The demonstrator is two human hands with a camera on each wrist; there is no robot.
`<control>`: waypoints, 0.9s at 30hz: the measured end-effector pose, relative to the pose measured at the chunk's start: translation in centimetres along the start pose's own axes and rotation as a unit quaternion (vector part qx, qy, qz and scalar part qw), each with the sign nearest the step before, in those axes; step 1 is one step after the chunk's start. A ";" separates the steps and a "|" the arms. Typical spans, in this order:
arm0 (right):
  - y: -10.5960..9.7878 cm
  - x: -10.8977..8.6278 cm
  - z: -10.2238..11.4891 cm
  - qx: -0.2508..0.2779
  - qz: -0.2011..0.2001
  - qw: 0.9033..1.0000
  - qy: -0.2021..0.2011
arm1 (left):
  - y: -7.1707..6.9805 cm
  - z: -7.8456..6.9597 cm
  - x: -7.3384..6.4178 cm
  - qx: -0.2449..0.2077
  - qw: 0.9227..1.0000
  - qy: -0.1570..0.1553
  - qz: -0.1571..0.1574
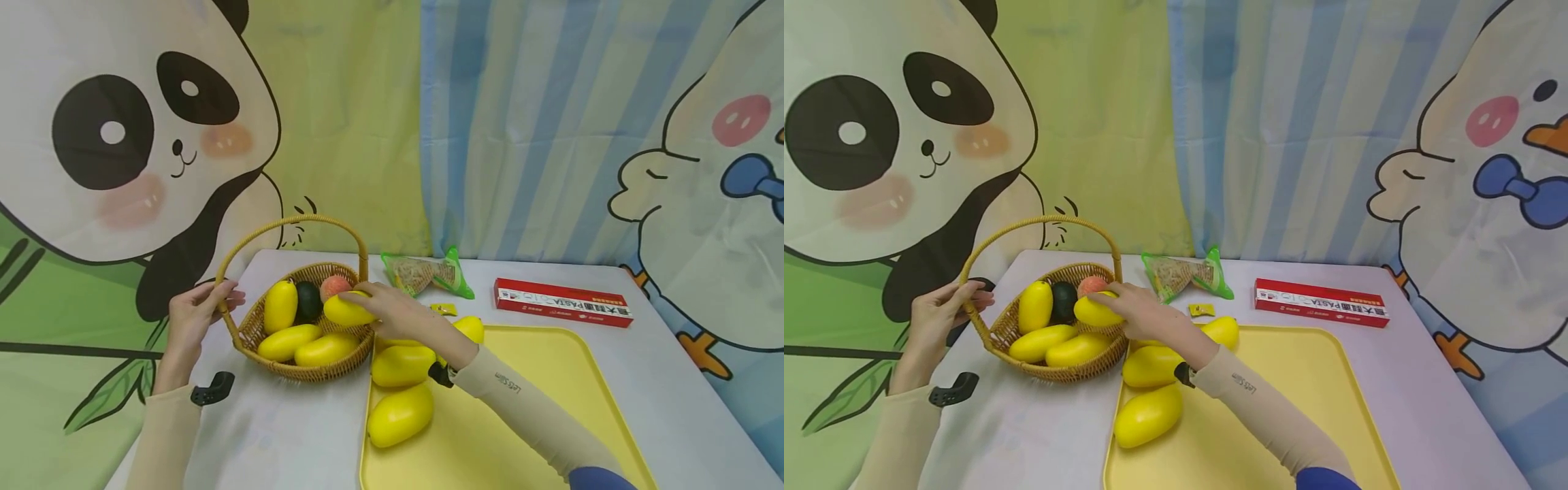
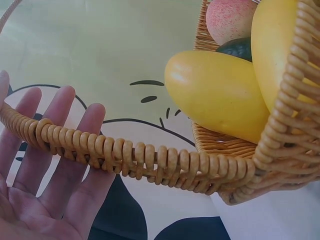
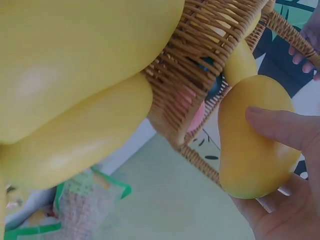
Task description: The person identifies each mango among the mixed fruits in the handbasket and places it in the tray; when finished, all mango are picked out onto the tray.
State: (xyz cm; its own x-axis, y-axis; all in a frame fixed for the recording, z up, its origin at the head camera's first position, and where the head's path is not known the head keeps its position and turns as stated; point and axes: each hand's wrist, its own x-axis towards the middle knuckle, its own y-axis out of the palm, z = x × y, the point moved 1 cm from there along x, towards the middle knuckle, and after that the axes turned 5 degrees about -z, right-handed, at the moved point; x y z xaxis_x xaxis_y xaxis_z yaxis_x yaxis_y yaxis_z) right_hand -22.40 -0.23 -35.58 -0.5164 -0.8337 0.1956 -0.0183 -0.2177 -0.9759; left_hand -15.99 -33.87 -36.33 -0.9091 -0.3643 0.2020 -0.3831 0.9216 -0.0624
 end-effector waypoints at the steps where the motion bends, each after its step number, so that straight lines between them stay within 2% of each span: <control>1: -0.2 -0.4 -0.2 0.004 -0.006 1.000 -0.005 | 0.0 0.0 0.0 -0.001 1.000 -0.001 0.000; 7: -0.9 -3.1 -1.7 0.015 -0.044 0.998 -0.031 | -0.1 -0.1 -0.3 0.012 1.000 -0.002 -0.009; 11: -1.2 -5.7 -2.9 0.022 -0.064 0.997 -0.024 | 0.0 -0.2 -0.2 0.022 1.000 0.002 -0.004; 17: -1.3 -9.5 -4.4 0.036 -0.095 0.995 -0.021 | -0.2 0.0 -0.2 0.002 1.000 0.010 -0.002; 23: -1.0 -12.8 -4.3 0.051 -0.080 0.995 0.018 | -0.2 0.1 -0.1 -0.001 1.000 0.013 -0.002; 27: -0.5 -14.6 -4.1 0.054 -0.084 0.995 0.023 | 0.0 0.1 0.1 0.002 1.000 0.010 -0.003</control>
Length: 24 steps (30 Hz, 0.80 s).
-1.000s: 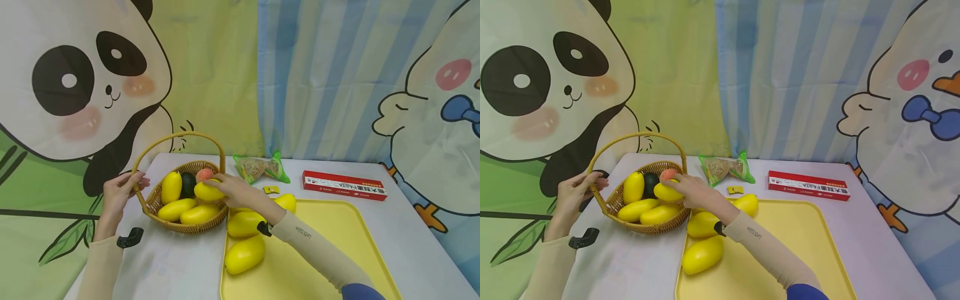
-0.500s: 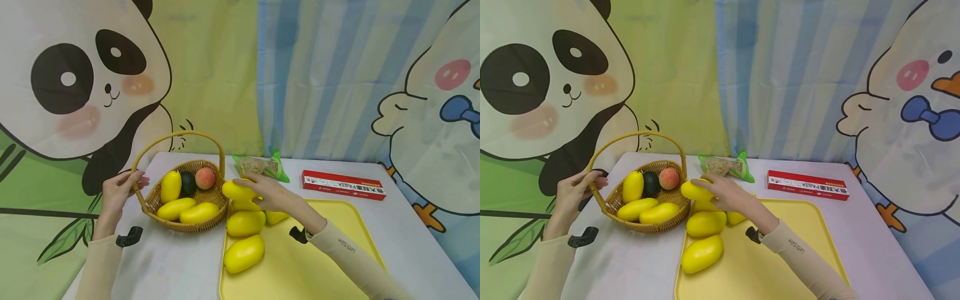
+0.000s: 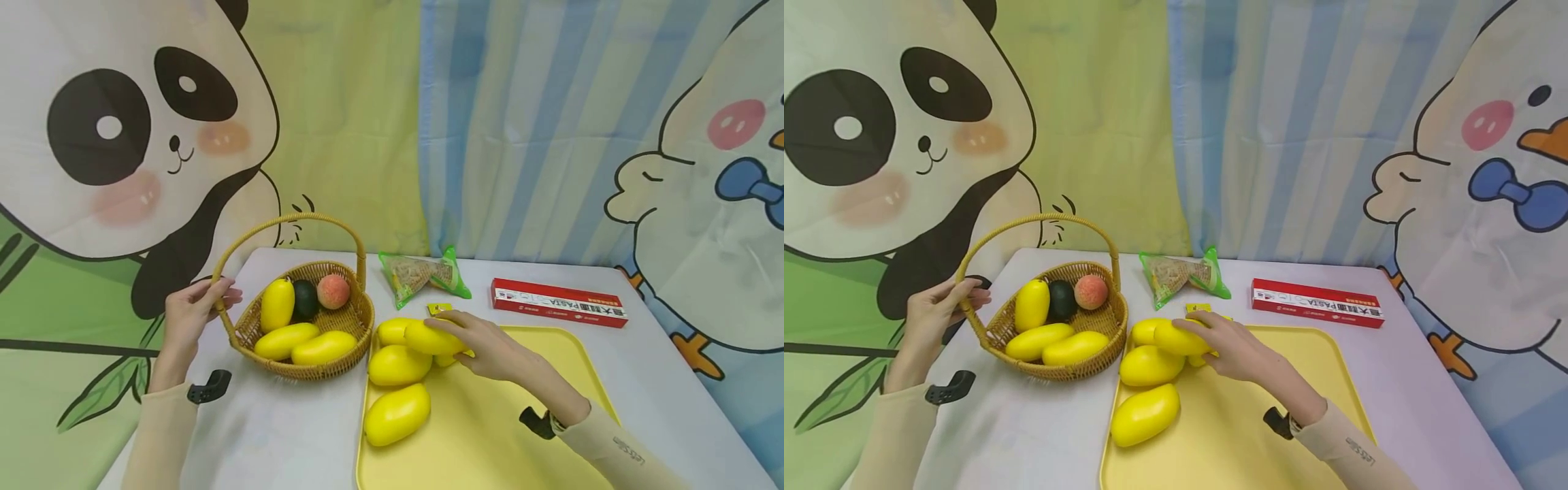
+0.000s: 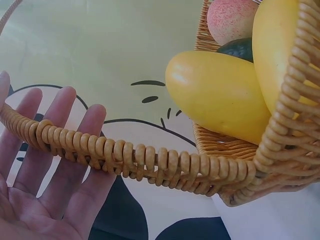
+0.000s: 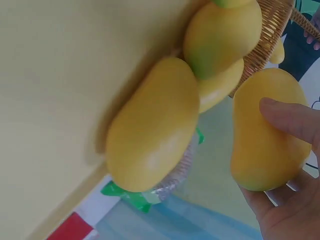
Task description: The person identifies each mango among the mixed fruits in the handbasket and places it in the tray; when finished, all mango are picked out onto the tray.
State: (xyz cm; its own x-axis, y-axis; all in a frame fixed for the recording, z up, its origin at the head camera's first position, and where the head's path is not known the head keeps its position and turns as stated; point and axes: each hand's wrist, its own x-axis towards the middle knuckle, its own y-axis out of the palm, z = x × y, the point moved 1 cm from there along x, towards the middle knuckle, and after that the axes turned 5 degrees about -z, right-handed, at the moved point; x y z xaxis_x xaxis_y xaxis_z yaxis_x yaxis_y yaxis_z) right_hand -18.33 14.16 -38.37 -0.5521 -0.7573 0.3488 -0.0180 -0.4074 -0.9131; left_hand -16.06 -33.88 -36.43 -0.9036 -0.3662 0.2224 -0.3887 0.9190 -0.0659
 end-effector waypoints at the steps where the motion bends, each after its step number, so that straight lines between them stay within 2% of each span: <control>1: 0.2 -0.5 0.0 -0.002 0.000 1.000 -0.001 | 0.0 0.0 0.0 -0.001 1.000 -0.002 0.000; 13: 1.5 -5.0 -0.5 -0.007 0.019 0.999 0.030 | 0.1 -0.1 -0.3 -0.002 1.000 -0.005 -0.001; 19: 2.9 -6.0 -1.1 0.018 0.012 0.999 0.030 | 0.2 -0.3 -0.2 0.003 1.000 0.002 -0.003; 24: 4.1 -6.3 -1.7 0.016 0.013 0.999 0.029 | 0.2 -0.4 -0.3 0.015 1.000 -0.003 -0.007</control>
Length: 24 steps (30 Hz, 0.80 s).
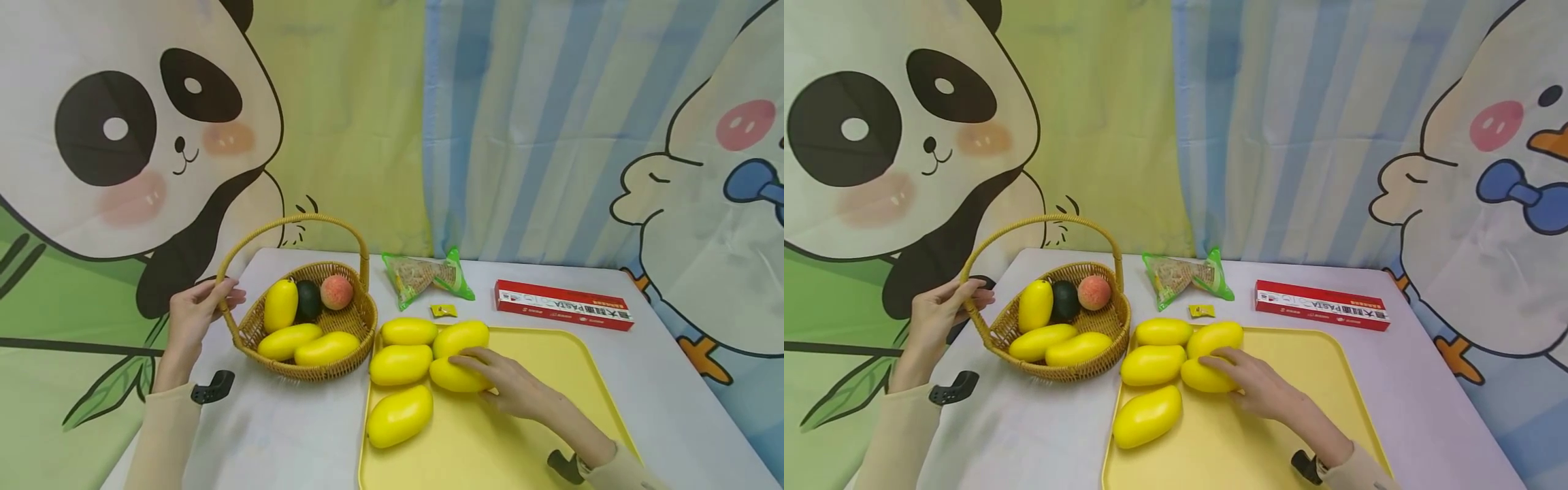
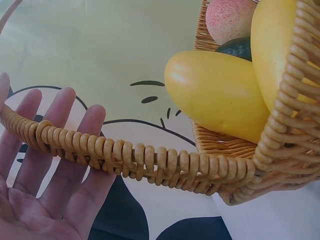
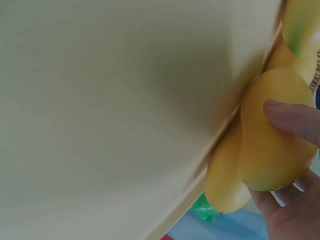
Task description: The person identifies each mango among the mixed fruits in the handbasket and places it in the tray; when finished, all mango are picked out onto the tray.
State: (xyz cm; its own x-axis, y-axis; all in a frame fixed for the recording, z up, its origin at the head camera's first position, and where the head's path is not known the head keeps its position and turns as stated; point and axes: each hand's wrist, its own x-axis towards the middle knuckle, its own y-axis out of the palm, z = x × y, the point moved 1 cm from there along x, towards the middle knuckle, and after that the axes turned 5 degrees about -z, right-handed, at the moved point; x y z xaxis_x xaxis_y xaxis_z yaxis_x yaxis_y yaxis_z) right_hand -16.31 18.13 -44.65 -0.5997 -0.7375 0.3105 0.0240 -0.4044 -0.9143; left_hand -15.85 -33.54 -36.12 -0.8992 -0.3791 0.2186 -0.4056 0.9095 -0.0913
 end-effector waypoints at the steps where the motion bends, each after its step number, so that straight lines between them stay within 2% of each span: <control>1: 0.2 -0.1 -0.1 -0.002 0.000 1.000 0.000 | 0.0 0.0 0.0 0.001 1.000 -0.001 0.000; 12: 0.9 -0.1 -0.5 -0.023 -0.035 0.999 -0.033 | 0.0 0.0 0.1 -0.003 1.000 0.005 -0.003; 18: 0.8 -0.1 -0.4 -0.024 -0.031 0.999 -0.026 | 0.0 -0.2 0.1 -0.024 1.000 0.013 0.003; 24: 0.8 -0.1 -0.3 -0.021 -0.021 0.999 -0.019 | 0.0 -0.1 0.0 -0.016 1.000 0.004 0.003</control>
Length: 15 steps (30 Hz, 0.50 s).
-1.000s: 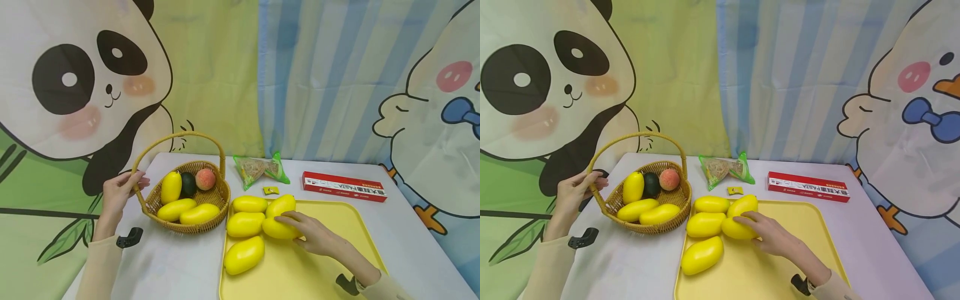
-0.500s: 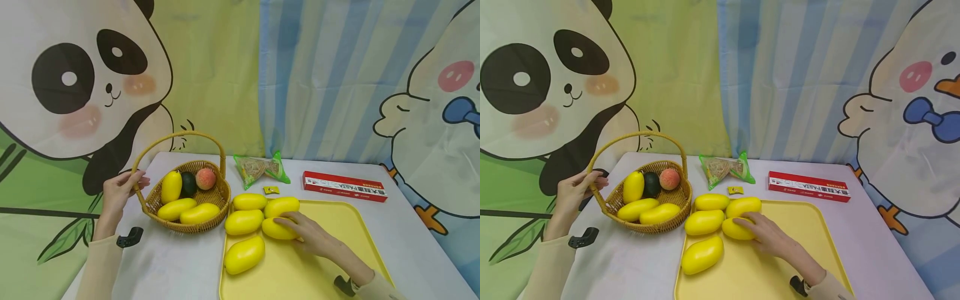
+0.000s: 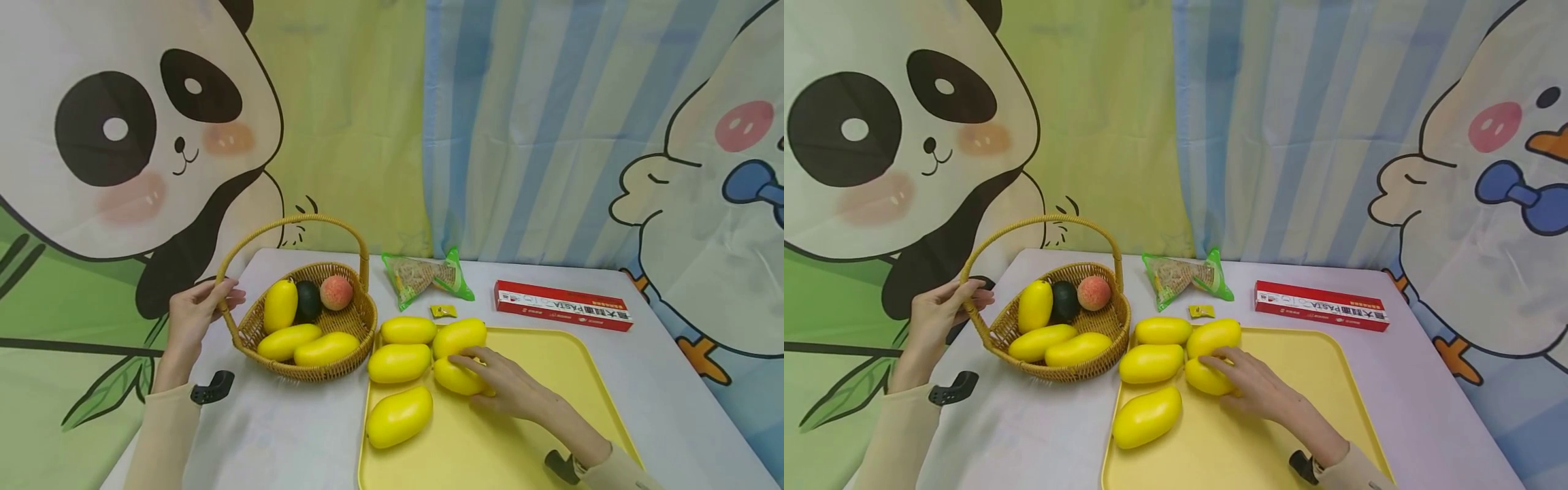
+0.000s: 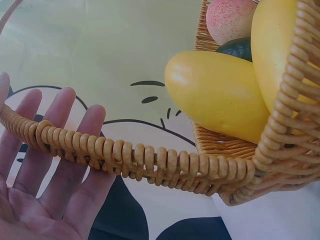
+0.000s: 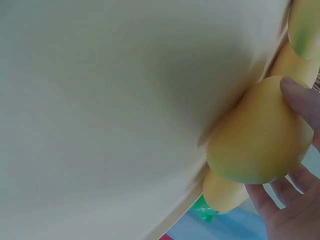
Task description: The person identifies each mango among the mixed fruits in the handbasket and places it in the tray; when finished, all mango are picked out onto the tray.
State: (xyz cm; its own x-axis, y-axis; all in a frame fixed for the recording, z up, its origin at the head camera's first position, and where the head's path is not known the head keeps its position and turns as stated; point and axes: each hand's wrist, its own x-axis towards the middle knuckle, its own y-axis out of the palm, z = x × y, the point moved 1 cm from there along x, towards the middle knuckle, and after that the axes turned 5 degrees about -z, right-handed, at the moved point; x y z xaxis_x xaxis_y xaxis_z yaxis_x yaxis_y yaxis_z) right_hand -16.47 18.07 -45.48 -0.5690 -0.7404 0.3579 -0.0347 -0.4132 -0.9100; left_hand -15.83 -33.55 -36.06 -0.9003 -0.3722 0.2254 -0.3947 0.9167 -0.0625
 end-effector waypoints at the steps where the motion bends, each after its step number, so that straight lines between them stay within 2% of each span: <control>1: 0.0 0.0 0.0 0.000 0.002 1.000 0.001 | 0.0 0.0 0.0 0.003 1.000 -0.001 0.000; 9: -0.4 0.8 0.6 0.002 0.022 1.000 0.012 | 0.0 0.2 0.0 0.013 1.000 0.001 0.001; 15: -0.7 3.0 1.5 0.009 0.032 0.999 -0.002 | 0.0 0.1 0.0 0.013 1.000 0.001 -0.001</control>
State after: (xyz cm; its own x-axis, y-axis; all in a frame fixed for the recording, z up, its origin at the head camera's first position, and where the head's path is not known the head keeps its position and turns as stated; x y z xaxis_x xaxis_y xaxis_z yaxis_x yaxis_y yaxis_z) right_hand -16.93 15.29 -43.47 -0.5666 -0.7675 0.2998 0.0167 -0.3745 -0.9271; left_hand -15.86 -33.56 -36.18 -0.8992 -0.3741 0.2270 -0.4014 0.9117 -0.0877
